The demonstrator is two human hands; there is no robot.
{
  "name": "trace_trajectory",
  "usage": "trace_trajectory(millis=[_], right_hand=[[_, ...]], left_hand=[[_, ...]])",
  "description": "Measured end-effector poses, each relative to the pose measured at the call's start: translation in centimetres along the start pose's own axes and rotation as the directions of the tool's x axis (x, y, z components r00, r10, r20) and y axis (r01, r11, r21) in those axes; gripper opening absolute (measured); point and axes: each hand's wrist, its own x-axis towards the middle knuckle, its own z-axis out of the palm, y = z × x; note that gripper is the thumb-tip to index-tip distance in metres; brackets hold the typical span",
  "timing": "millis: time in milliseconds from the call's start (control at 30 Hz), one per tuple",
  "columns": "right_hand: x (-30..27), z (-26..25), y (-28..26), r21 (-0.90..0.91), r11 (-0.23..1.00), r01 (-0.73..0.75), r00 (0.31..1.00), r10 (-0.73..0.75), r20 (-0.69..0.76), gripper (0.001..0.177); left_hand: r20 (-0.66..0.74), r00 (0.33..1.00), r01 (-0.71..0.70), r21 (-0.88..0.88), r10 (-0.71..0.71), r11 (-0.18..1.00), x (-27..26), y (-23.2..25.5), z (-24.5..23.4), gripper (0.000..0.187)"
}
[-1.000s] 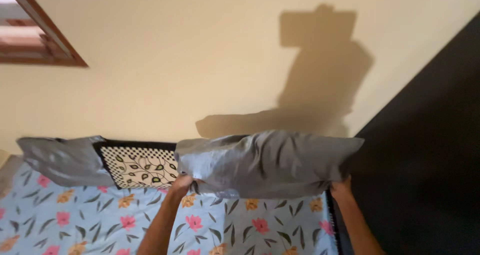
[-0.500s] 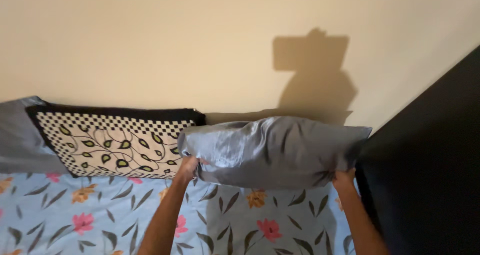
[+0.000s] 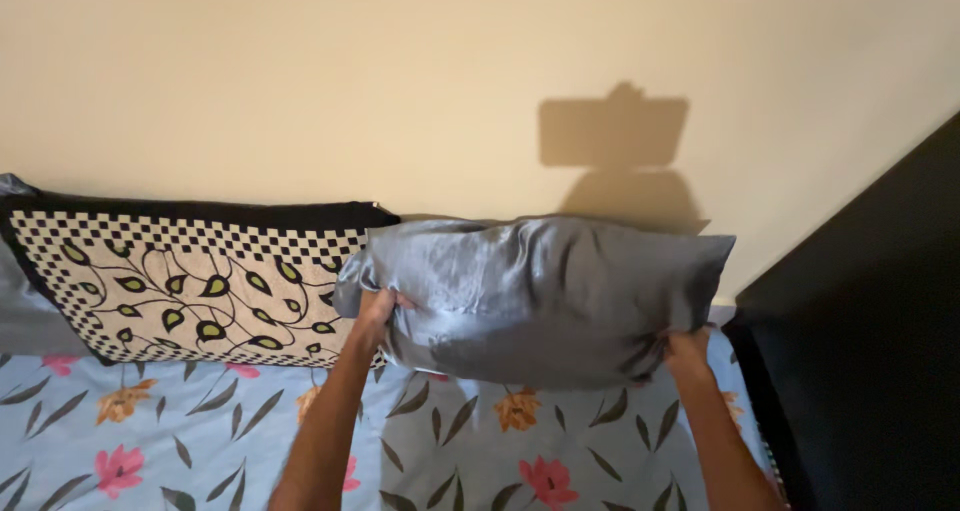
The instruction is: The person arranges pillows and a blanket on a floor mattress. They place a gray pillowcase over a plaid pillow, position it on the mattress, then fold a beige blanket and lay it on the mattress.
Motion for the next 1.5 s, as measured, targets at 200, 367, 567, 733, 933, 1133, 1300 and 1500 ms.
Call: trace_trajectory(millis=[200, 367, 567, 733, 933, 1133, 1300, 1500], right_hand=[[0.3, -1.7, -0.1, 0.03, 0.997, 0.07, 0.995, -0.072, 0.076, 0.039], [1.3, -3.0, 0.3, -0.19, 0.981, -0.035, 0.999, 0.038, 0.014, 0.025], [2.5, -2.7, 0.5, -0.198, 0.98, -0.01, 0.999, 0.02, 0.048, 0.025], [3.2, -2.6, 0.6, -0.178, 0.982, 0.066, 0.994, -0.049, 0.101, 0.024], [3.7, -2.4, 0.7, -0.173, 0.985, 0.012, 0.997, 0.002, 0.081, 0.032], [3.7, -2.9, 0.9, -0.219, 0.974, -0.056, 0.997, 0.064, 0.032, 0.027], [3.8, -3.0, 1.3, -0.202, 0.979, -0.019, 0.999, 0.026, 0.028, 0.029], [4.0, -3.1, 0.1, -0.405, 0.908, -0.11, 0.983, 0.159, 0.089, 0.059]], left_hand=[[0.146, 0.967, 0.206, 0.037, -0.209, 0.978, -1.1, 1.2, 1.2, 0.035], [0.386, 0.921, 0.243, -0.481, -0.045, 0.843, -0.4, 0.6, -0.8, 0.07], [0.165, 0.983, 0.119, -0.221, -0.083, 0.968, 4.4, -2.5, 1.2, 0.067], [-0.084, 0.996, 0.034, 0.452, 0.004, 0.891, 7.5, -3.3, 1.5, 0.078], [-0.142, 0.989, 0.021, 0.342, 0.029, 0.939, 5.9, -3.5, -0.4, 0.063], [-0.391, 0.884, 0.034, 0.602, 0.257, 0.798, -5.1, -2.9, -0.3, 0.069], [-0.074, 0.779, -0.382, 0.731, 0.622, 0.566, -7.0, -0.2, 2.1, 0.098], [0.178, 0.963, -0.23, 0.166, 0.2, 0.959, -1.1, -0.6, 1.7, 0.091]])
